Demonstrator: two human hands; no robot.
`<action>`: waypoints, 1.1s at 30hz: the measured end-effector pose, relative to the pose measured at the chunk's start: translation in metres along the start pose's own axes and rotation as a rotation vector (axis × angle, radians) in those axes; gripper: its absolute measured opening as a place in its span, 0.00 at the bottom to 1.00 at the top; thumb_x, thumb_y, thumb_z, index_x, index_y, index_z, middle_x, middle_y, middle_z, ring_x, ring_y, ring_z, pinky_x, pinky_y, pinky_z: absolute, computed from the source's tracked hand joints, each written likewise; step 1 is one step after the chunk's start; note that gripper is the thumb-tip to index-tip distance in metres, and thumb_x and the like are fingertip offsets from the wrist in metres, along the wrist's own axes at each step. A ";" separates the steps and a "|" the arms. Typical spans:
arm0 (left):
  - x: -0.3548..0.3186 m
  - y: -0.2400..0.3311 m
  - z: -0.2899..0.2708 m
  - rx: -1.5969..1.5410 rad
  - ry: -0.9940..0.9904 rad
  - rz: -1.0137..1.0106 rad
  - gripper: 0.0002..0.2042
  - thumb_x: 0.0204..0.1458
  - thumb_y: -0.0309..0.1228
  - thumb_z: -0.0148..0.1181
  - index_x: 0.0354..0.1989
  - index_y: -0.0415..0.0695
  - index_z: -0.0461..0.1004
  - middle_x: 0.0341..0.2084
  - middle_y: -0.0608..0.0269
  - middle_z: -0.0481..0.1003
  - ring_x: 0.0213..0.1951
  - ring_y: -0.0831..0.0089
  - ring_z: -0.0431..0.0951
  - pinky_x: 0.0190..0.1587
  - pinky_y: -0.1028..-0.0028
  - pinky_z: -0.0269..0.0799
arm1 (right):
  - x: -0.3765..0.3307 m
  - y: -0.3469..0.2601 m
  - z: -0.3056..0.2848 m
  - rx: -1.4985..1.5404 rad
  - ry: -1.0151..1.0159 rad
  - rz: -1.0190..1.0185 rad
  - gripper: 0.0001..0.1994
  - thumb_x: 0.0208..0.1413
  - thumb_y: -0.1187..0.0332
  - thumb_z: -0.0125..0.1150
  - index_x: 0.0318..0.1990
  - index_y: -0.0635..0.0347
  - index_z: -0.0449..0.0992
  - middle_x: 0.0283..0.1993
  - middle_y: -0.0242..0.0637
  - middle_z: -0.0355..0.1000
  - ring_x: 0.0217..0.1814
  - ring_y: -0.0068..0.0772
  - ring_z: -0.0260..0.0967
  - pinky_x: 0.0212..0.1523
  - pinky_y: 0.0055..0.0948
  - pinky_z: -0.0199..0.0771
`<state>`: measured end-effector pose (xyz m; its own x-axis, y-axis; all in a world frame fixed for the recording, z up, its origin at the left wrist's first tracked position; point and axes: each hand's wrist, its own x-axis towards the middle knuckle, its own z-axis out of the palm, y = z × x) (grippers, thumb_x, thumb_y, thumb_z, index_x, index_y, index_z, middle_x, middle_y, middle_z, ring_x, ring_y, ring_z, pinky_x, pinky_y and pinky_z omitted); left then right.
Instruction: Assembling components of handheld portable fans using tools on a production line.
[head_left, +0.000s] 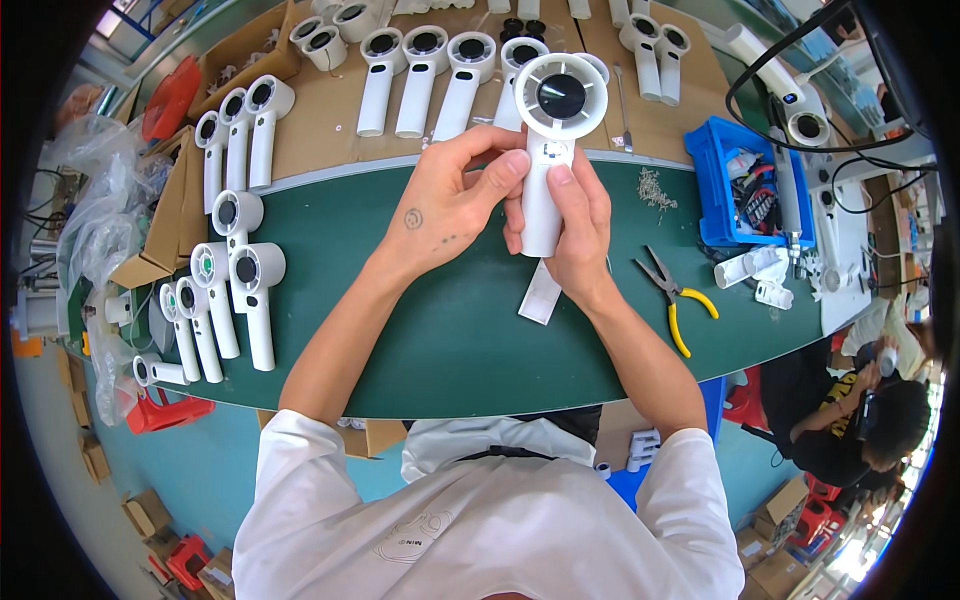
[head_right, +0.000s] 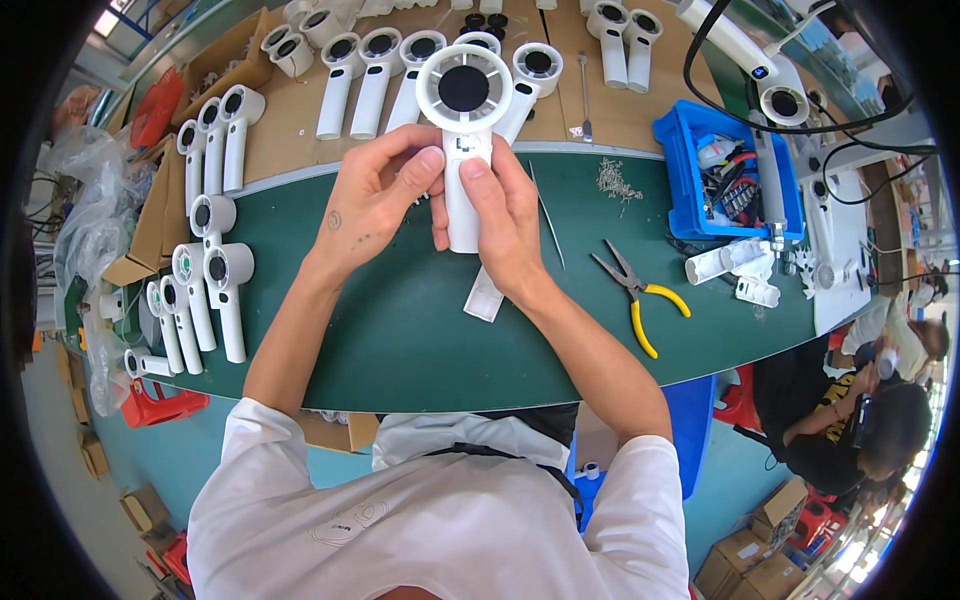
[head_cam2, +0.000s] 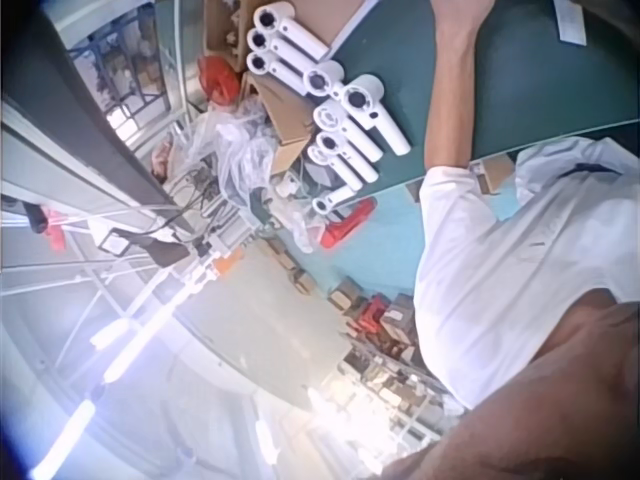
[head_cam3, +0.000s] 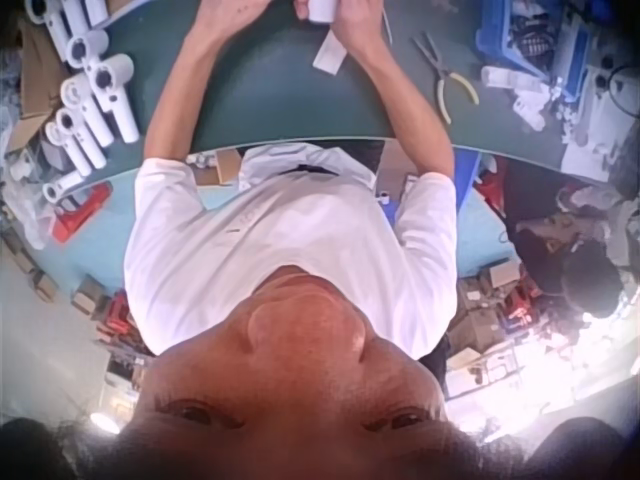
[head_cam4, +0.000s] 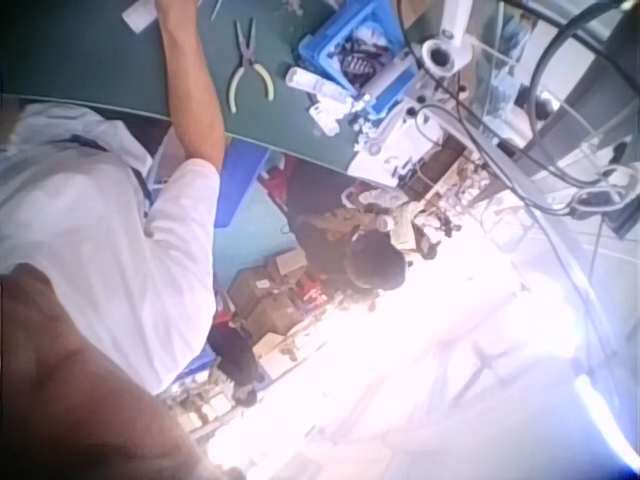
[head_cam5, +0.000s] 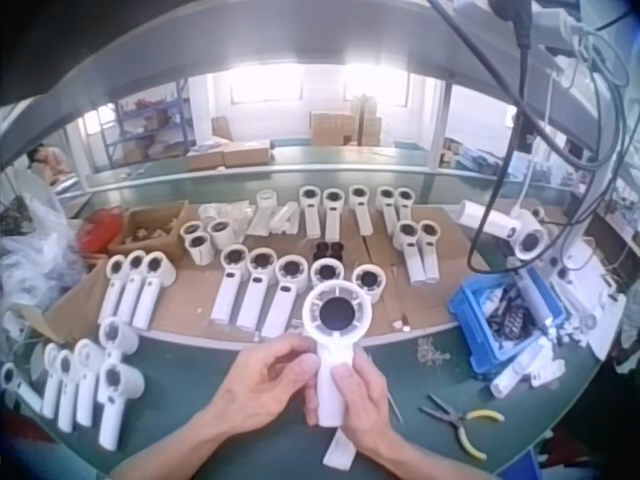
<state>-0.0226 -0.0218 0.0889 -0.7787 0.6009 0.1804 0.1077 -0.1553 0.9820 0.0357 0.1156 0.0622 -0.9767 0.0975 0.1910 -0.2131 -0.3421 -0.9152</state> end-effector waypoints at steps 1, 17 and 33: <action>0.001 -0.002 -0.001 0.011 0.006 0.009 0.13 0.62 0.30 0.53 0.46 0.29 0.70 0.28 0.57 0.75 0.21 0.75 0.75 0.30 0.74 0.74 | 0.000 0.000 0.000 0.000 0.000 0.000 0.21 0.65 0.61 0.39 0.58 0.68 0.62 0.32 0.41 0.68 0.22 0.27 0.66 0.21 0.26 0.70; -0.003 -0.012 0.006 -0.164 0.047 -0.045 0.13 0.62 0.32 0.53 0.46 0.31 0.70 0.27 0.61 0.73 0.20 0.78 0.71 0.23 0.77 0.69 | 0.000 0.008 -0.007 0.024 -0.036 0.032 0.22 0.66 0.59 0.39 0.59 0.66 0.62 0.29 0.41 0.68 0.25 0.28 0.67 0.27 0.27 0.71; -0.014 -0.076 0.025 0.025 0.405 0.192 0.16 0.65 0.37 0.44 0.48 0.34 0.66 0.39 0.59 0.72 0.40 0.77 0.70 0.42 0.76 0.68 | 0.004 0.035 -0.007 0.138 -0.044 0.172 0.26 0.66 0.57 0.41 0.65 0.64 0.57 0.60 0.40 0.64 0.62 0.31 0.62 0.64 0.33 0.57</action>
<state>-0.0041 0.0012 0.0130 -0.9218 0.2066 0.3279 0.2849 -0.2124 0.9347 0.0242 0.1103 0.0284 -0.9984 -0.0129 0.0546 -0.0420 -0.4749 -0.8790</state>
